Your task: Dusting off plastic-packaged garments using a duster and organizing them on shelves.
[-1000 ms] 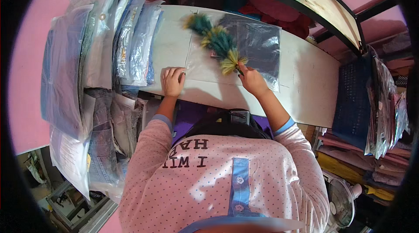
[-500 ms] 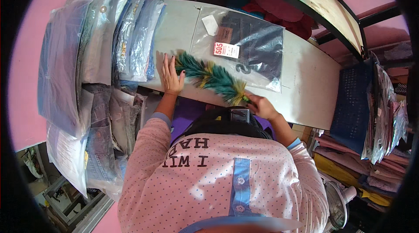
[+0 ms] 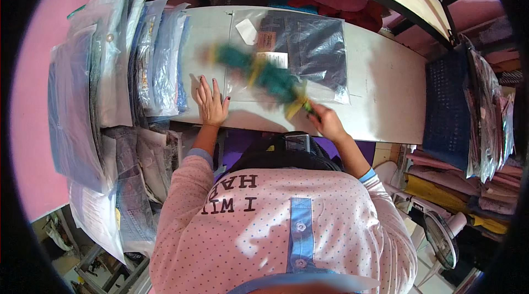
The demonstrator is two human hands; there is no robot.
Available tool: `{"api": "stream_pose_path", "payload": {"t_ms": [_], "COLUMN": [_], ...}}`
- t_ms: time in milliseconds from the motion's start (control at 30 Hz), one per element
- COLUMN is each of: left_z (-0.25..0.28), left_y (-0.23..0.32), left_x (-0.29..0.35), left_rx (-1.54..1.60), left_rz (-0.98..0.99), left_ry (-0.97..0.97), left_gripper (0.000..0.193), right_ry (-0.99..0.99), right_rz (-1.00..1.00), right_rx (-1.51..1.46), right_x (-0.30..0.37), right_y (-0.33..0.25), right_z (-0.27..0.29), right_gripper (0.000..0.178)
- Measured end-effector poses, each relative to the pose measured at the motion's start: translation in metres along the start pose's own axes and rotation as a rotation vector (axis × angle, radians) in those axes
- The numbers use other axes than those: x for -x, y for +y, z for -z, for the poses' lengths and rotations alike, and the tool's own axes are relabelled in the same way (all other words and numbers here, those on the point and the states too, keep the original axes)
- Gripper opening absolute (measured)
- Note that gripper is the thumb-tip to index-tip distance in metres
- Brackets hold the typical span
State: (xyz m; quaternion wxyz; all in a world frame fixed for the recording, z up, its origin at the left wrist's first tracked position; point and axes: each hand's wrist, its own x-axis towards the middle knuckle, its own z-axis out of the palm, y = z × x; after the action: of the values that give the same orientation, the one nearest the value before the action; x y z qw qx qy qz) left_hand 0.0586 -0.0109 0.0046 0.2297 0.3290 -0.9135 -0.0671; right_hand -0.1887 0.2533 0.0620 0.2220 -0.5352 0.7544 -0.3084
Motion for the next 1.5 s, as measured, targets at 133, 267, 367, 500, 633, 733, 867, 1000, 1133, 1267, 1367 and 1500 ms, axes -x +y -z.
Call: {"api": "stream_pose_path", "payload": {"t_ms": [133,267,367,500,633,733,867,1000,1133,1267,1367,1500], "left_z": [0.003,-0.002,-0.002,-0.004,-0.006,-0.006,-0.004,-0.005,-0.004,-0.006,-0.008,-0.009], "left_y": [0.004,-0.002,-0.002,0.000,-0.007,-0.004,-0.003,-0.006,-0.003,-0.003,-0.006,-0.008], "left_x": [-0.007,-0.009,-0.011,-0.013,-0.007,-0.010,-0.011,-0.009,-0.011,-0.012,-0.011,-0.011], "left_rx": [-0.075,-0.054,-0.069,-0.052,-0.052,-0.049,-0.037,-0.057,-0.042,-0.042,-0.093,-0.087], "left_rz": [-0.104,-0.127,-0.118,-0.123,-0.098,-0.120,-0.126,-0.138,-0.124,-0.141,-0.155,-0.149], "left_ry": [-0.134,-0.198,-0.224,-0.219,-0.217,-0.187,-0.187,-0.188,-0.209,-0.217,-0.209,-0.214], "left_gripper": [0.063,0.049,0.047,0.047,0.046,0.046,0.046,0.047,0.047,0.049,0.048,0.049], "right_ry": [0.367,0.129,0.180,0.453,0.075,0.320,0.520,0.281,0.374,0.659,0.406,-0.037], "right_rz": [-0.280,0.026,-0.132,-0.335,-0.102,-0.339,-0.561,-0.193,-0.485,-0.608,-0.252,-0.174], "right_rx": [-0.049,0.143,0.252,0.166,0.372,0.345,0.267,0.239,0.254,0.051,0.115,0.356], "right_x": [-0.017,-0.017,-0.024,-0.033,-0.019,-0.013,-0.006,0.018,0.036,0.043,0.056,0.057], "right_y": [0.006,0.005,0.010,0.033,0.000,0.039,0.048,0.038,0.058,0.057,0.043,0.002], "right_z": [-0.004,-0.003,0.002,-0.003,0.009,0.005,0.026,0.005,0.001,0.016,0.003,0.000], "right_gripper": [0.046,0.050,0.050,0.046,0.048,0.048,0.046,0.046,0.048,0.041,0.042,0.046]}}
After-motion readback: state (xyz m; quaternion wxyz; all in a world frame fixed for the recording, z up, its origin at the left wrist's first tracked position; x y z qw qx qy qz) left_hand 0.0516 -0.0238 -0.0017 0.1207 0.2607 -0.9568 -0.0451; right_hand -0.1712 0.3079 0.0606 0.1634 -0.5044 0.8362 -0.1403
